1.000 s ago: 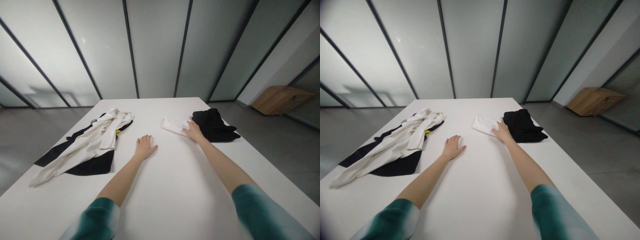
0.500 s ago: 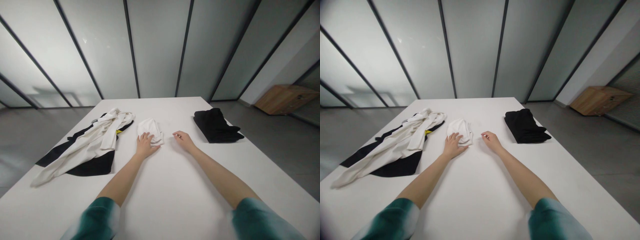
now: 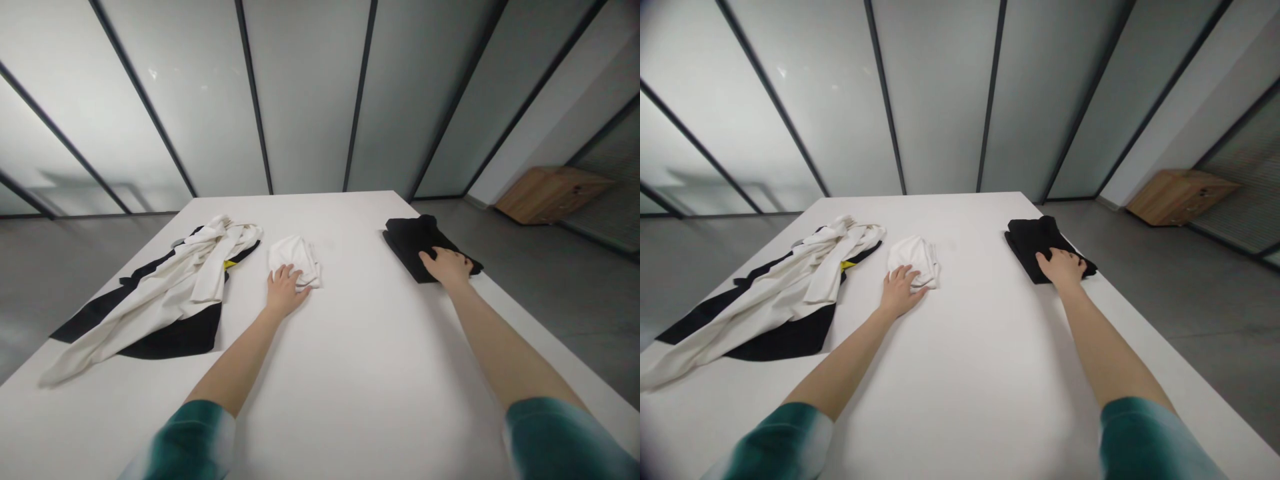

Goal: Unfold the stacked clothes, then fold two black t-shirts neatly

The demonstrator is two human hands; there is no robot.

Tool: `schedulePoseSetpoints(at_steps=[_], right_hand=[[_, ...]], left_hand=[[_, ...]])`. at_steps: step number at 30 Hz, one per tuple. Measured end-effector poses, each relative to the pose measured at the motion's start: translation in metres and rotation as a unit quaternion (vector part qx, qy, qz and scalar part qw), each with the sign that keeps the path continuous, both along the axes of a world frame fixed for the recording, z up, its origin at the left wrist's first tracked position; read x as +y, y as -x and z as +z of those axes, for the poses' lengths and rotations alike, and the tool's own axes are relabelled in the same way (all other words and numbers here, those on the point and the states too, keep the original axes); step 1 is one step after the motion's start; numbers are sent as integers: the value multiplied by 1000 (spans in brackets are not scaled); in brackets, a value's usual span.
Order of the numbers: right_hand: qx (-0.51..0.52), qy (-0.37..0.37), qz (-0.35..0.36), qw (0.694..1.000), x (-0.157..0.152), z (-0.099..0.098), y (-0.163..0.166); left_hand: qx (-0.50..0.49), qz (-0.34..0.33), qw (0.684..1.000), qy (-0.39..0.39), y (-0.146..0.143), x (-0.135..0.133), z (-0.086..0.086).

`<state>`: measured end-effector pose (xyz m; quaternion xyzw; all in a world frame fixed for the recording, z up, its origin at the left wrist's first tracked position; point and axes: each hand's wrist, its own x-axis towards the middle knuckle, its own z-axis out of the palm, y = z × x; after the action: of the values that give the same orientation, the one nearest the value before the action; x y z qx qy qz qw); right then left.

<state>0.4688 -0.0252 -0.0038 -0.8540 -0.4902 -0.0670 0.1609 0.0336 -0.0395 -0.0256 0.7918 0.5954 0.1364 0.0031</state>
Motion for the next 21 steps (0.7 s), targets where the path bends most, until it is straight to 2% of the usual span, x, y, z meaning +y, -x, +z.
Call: schedulePoseSetpoints(at_steps=[3,6,9,12,15,18,20,21], right_hand=[[18,-18,-50,998,-6,-3,-8],[-11,-72,-23,997,-12,-4,-4],[-55,-187,52,979,-13,-1,16],[-38,-240,183,953,-6,2,58],[3,-224,303,926,4,-3,113],[59,-177,356,916,11,-19,164],[97,-137,364,916,13,-33,186],[109,-117,375,913,13,-40,193]], left_hand=[[-3,-3,1000,-4,0,0,0],[-11,-3,1000,-5,0,-1,2],[-25,4,1000,-3,-1,-2,3],[-46,6,999,2,-2,-1,4],[-92,5,996,11,-1,2,1],[-204,12,979,14,5,9,-4],[-330,31,943,25,12,16,-8],[-406,49,912,31,15,20,-9]])
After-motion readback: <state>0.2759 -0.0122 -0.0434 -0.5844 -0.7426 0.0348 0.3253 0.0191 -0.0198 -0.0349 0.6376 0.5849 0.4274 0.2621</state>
